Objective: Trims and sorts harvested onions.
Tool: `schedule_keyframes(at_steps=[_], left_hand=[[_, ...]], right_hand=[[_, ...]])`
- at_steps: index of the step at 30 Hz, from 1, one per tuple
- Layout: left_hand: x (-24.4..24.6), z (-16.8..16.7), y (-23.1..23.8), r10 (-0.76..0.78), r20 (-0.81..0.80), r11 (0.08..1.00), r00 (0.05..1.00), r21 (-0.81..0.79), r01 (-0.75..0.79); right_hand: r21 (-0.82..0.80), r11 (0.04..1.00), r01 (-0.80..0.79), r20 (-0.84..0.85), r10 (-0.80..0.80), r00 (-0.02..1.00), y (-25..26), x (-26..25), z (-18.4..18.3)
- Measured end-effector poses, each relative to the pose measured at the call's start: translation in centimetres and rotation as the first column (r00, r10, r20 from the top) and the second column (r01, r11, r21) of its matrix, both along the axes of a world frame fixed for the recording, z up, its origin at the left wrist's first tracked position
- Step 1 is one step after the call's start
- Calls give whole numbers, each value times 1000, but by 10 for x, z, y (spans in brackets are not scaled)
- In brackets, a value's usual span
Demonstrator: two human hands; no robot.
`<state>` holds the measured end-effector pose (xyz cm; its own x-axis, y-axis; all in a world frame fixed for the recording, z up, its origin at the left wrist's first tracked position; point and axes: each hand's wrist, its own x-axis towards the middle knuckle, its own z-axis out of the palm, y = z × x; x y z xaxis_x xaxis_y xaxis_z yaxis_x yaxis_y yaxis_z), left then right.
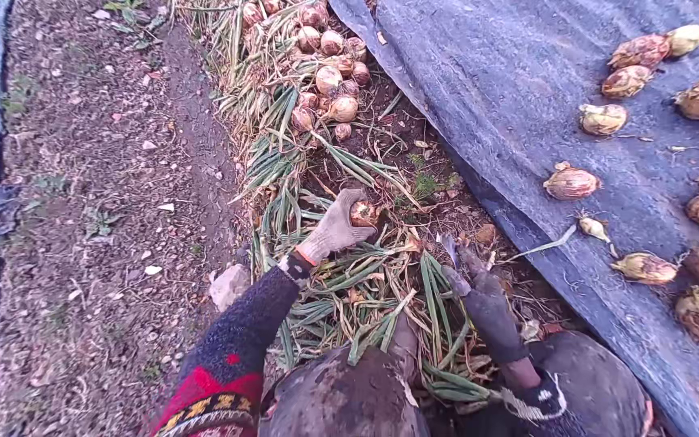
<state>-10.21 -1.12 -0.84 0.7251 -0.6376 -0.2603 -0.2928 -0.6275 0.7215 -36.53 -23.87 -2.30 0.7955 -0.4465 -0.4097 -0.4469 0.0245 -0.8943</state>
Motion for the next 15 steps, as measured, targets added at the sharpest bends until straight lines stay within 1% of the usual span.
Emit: schedule_keyframes(at_steps=[2, 3, 4, 6, 8, 9, 11, 13, 14, 15], left_hand=[[-41, 11, -23, 1, -194, 982, 981, -183, -38], [-60, 16, -33, -30, -272, 969, 962, -243, -39], [-77, 21, -44, -62, -332, 962, 941, -270, -32], [-104, 34, -61, -125, -424, 971, 897, -238, 23], [-121, 43, -70, -209, -449, 976, 869, -149, 158], [-124, 47, -72, -239, -451, 971, 860, -108, 213], [-124, 53, -69, -277, -427, 960, 861, -86, 266], [-121, 51, -62, -281, -289, 959, 915, -54, 277], [-117, 47, -57, -241, -187, 969, 952, 9, 247], [-110, 39, -51, -160, -83, 981, 984, 95, 167]], right_hand=[[11, 1000, -26, 43, 26, 999, 4, 1, 0], [22, 999, -38, 68, 37, 997, 7, -1, 1], [35, 998, -43, 97, 39, 995, 7, -2, 2], [114, 993, -3, 177, -17, 984, 10, -2, 9], [183, 983, 25, 256, -72, 964, 11, -3, 15], [200, 979, 37, 270, -91, 959, 11, -3, 15], [232, 972, 40, 271, -104, 957, 12, -2, 14], [319, 947, 29, 257, -116, 959, 15, -3, 14], [405, 914, 18, 271, -139, 953, 19, -4, 18], [496, 867, -51, 328, -132, 935, 19, -8, 26]])
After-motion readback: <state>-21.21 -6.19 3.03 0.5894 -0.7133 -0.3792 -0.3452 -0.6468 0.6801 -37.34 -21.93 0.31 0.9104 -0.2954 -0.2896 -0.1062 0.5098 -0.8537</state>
